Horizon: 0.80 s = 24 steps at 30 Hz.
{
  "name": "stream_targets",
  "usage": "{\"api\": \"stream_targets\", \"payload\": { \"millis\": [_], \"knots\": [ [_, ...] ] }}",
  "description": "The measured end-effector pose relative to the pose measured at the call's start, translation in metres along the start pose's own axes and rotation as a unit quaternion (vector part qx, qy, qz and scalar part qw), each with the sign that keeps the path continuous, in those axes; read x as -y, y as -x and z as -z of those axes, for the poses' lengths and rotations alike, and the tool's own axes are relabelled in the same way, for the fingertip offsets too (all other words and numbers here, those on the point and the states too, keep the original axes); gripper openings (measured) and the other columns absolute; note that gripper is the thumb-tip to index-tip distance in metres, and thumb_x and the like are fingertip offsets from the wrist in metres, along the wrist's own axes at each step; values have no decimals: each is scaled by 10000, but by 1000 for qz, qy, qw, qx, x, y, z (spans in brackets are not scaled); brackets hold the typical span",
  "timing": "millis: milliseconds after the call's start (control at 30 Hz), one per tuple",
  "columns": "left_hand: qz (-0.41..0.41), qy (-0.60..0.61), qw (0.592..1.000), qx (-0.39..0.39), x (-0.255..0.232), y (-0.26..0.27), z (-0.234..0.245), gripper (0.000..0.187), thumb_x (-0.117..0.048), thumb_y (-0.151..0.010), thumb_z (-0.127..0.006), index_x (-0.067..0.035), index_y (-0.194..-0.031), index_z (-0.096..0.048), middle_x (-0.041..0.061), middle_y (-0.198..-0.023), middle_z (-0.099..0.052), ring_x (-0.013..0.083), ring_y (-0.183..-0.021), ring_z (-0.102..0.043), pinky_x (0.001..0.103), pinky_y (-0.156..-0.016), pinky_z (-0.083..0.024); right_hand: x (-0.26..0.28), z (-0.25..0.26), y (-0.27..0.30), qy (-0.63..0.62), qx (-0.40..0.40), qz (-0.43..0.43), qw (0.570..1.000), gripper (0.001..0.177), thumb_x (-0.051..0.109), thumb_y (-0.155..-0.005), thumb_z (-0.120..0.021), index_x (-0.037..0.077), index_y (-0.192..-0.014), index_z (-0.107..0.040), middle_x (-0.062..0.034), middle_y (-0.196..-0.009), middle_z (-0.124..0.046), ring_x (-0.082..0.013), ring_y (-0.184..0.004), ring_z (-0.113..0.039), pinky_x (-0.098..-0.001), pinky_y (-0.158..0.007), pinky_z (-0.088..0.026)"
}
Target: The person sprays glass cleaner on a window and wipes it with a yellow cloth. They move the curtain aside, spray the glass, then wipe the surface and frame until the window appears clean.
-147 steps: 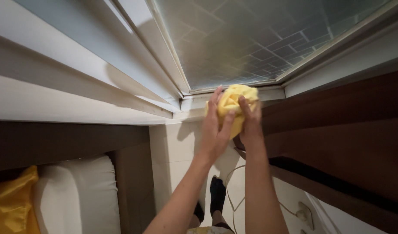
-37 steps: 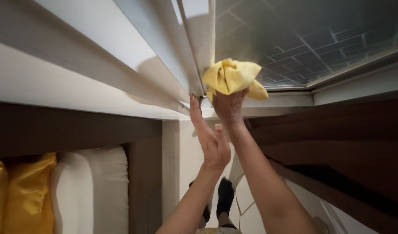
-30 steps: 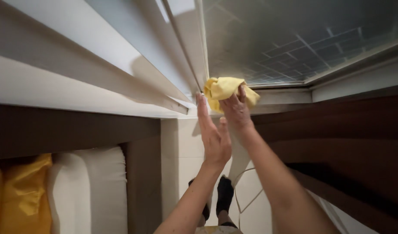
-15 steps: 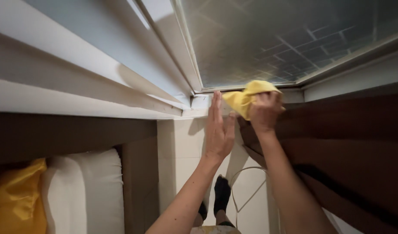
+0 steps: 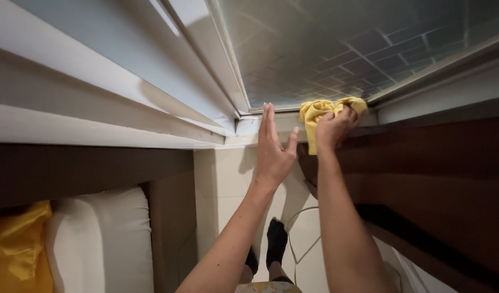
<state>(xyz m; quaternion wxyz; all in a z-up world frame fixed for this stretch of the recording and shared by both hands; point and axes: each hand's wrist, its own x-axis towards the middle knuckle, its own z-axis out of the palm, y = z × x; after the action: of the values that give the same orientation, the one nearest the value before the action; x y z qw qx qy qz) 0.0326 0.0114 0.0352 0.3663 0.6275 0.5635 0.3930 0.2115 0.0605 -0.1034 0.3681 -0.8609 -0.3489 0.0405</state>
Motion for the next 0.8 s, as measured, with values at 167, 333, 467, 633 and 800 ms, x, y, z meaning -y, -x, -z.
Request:
{"api": "stream_targets", "payload": {
  "millis": [167, 333, 467, 633, 800],
  "knots": [
    [15, 9, 1000, -9, 1, 10, 3, 736, -290, -1043, -596, 38, -1599, -241, 249, -1679, -267, 381, -1568, -267, 443, -1276, -237, 15, 11, 15, 27, 65, 24, 997, 354, 31, -848, -605, -21, -1191, -675, -209, -1329, -618, -419, -1304, -450, -516, -1137, -339],
    [29, -29, 999, -15, 13, 28, 14, 719, -267, -1029, -572, 30, -1599, -249, 240, -1670, -283, 376, -1555, -282, 436, -1270, -260, -14, 30, 33, -4, 13, -11, 1000, 438, -24, -857, -590, -14, -1292, -642, -229, -1425, -550, -413, -1341, -449, -500, -1177, -381],
    [52, -61, 997, 5, 36, 34, 33, 746, -230, -991, -601, 30, -1587, -237, 245, -1652, -288, 383, -1534, -282, 432, -1248, -266, -53, 39, -18, 70, -44, -97, 992, 474, 35, -971, -620, -68, -1417, -494, -344, -1511, -324, -506, -1443, -288, -564, -1179, -313],
    [59, -58, 997, 6, 44, 37, 55, 756, -227, -984, -614, 26, -1589, -237, 243, -1653, -290, 381, -1524, -304, 422, -1239, -288, -29, 25, -10, 155, 21, -136, 978, 460, 101, -887, -695, -16, -1319, -585, -301, -1441, -383, -497, -1379, -307, -593, -1148, -291],
    [43, -67, 997, 21, 29, 27, 80, 753, -226, -990, -615, 33, -1591, -242, 240, -1644, -300, 384, -1519, -310, 433, -1243, -279, -25, 6, 12, 138, 18, -47, 989, 486, 113, -847, -747, 61, -1322, -659, -189, -1419, -477, -482, -1342, -350, -618, -1129, -271]
  ]
}}
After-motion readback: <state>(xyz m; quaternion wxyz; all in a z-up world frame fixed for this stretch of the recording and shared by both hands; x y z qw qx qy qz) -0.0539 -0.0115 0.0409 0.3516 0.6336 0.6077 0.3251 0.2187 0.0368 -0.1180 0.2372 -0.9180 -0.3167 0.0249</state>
